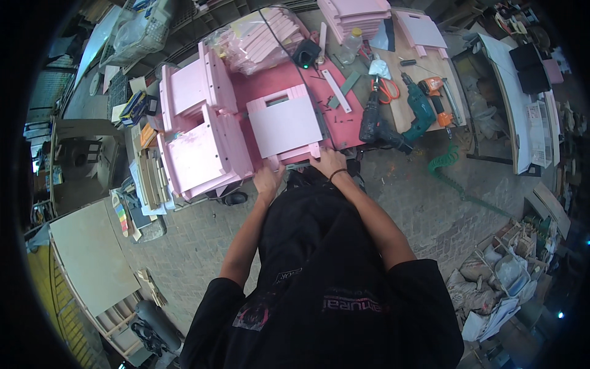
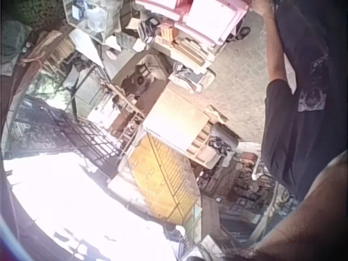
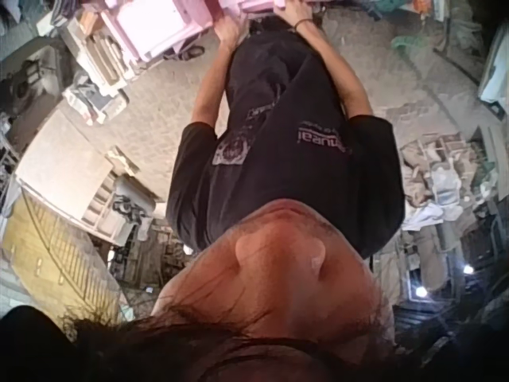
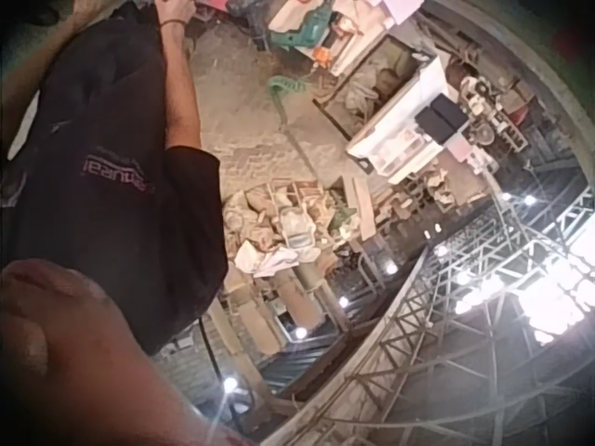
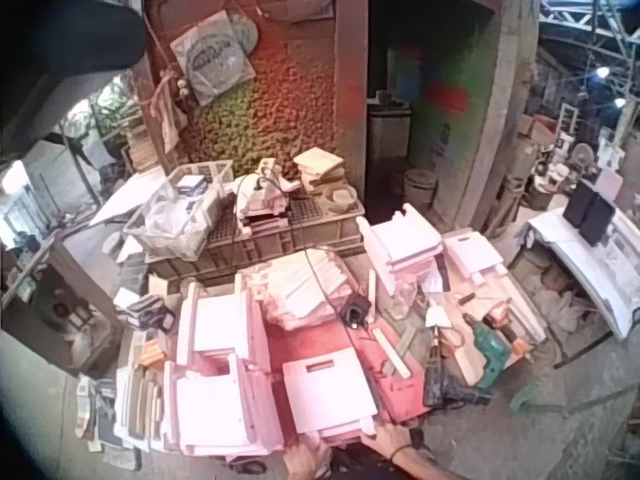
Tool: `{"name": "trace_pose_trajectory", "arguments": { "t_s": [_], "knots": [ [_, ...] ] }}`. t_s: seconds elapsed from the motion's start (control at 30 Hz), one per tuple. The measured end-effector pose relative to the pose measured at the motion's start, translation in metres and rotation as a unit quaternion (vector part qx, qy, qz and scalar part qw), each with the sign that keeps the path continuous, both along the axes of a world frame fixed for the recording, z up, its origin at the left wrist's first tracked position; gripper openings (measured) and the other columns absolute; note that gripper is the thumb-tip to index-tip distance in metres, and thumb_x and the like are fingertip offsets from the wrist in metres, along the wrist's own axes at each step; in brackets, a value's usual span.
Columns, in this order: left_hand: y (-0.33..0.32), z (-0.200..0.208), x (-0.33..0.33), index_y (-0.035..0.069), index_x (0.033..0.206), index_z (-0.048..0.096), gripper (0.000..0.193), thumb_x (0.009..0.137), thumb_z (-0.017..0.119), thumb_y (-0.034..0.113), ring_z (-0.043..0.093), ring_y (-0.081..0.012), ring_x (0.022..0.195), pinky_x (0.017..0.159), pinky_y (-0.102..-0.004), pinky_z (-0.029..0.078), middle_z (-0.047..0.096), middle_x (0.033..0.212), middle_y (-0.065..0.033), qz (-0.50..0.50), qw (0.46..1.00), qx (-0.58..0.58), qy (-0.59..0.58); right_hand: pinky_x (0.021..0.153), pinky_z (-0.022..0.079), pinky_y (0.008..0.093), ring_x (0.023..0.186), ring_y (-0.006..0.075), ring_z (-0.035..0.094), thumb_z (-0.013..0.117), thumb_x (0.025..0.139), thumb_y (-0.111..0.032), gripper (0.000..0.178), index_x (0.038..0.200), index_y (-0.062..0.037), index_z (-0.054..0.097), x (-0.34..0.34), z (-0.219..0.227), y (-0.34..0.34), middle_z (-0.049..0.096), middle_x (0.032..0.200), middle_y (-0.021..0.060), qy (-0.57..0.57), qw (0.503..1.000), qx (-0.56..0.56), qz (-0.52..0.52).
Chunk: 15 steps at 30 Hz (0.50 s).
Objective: The recorder is assembling pink-painted wooden panels, measuring and drilling holes to construct a furniture piece.
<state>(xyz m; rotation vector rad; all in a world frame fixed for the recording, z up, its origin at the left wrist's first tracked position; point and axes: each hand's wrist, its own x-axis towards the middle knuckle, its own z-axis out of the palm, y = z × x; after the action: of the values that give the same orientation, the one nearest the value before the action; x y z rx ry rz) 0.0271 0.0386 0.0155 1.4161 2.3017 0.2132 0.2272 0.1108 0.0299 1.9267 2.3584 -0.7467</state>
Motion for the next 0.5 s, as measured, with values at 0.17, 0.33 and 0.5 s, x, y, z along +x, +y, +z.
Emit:
{"name": "trace_pose_trajectory", "arguments": {
  "t_s": [0.17,0.33,0.5],
  "knots": [
    [0.0,0.009,0.01,-0.002,0.104,0.054,0.052,0.08,0.061,0.044,0.063,-0.042,0.087,0.074,-0.0511,0.052,0.063,0.097,-0.0236,0.059,0.998,-0.014,0.027,0.07,0.051,0.0494,0.08,0.0381,0.066,0.052,0.084,-0.062,0.064,0.083,0.0,0.066,0.017,0.004,0.011,0.067,0.084,0.0209,0.011,0.993,-0.038,0.109],
    [-0.001,0.017,0.018,-0.002,0.098,0.053,0.047,0.082,0.061,0.041,0.06,-0.0406,0.093,0.074,-0.0507,0.052,0.06,0.097,-0.0224,0.06,0.996,0.027,0.067,0.067,0.052,0.0459,0.077,0.0353,0.065,0.057,0.087,-0.043,0.036,0.084,-0.0085,0.066,0.068,0.035,0.038,0.067,0.081,0.0142,0.113,0.992,-0.03,0.055],
    [-0.005,0.019,0.03,-0.002,0.095,0.052,0.043,0.082,0.061,0.038,0.058,-0.0408,0.097,0.074,-0.0509,0.052,0.058,0.098,-0.0229,0.09,0.991,0.061,0.081,0.068,0.051,0.0429,0.078,0.0327,0.064,0.062,0.085,-0.026,0.019,0.092,-0.0082,0.064,0.104,0.041,0.079,0.065,0.085,0.0105,0.192,0.976,0.056,-0.081]
  ]
}}
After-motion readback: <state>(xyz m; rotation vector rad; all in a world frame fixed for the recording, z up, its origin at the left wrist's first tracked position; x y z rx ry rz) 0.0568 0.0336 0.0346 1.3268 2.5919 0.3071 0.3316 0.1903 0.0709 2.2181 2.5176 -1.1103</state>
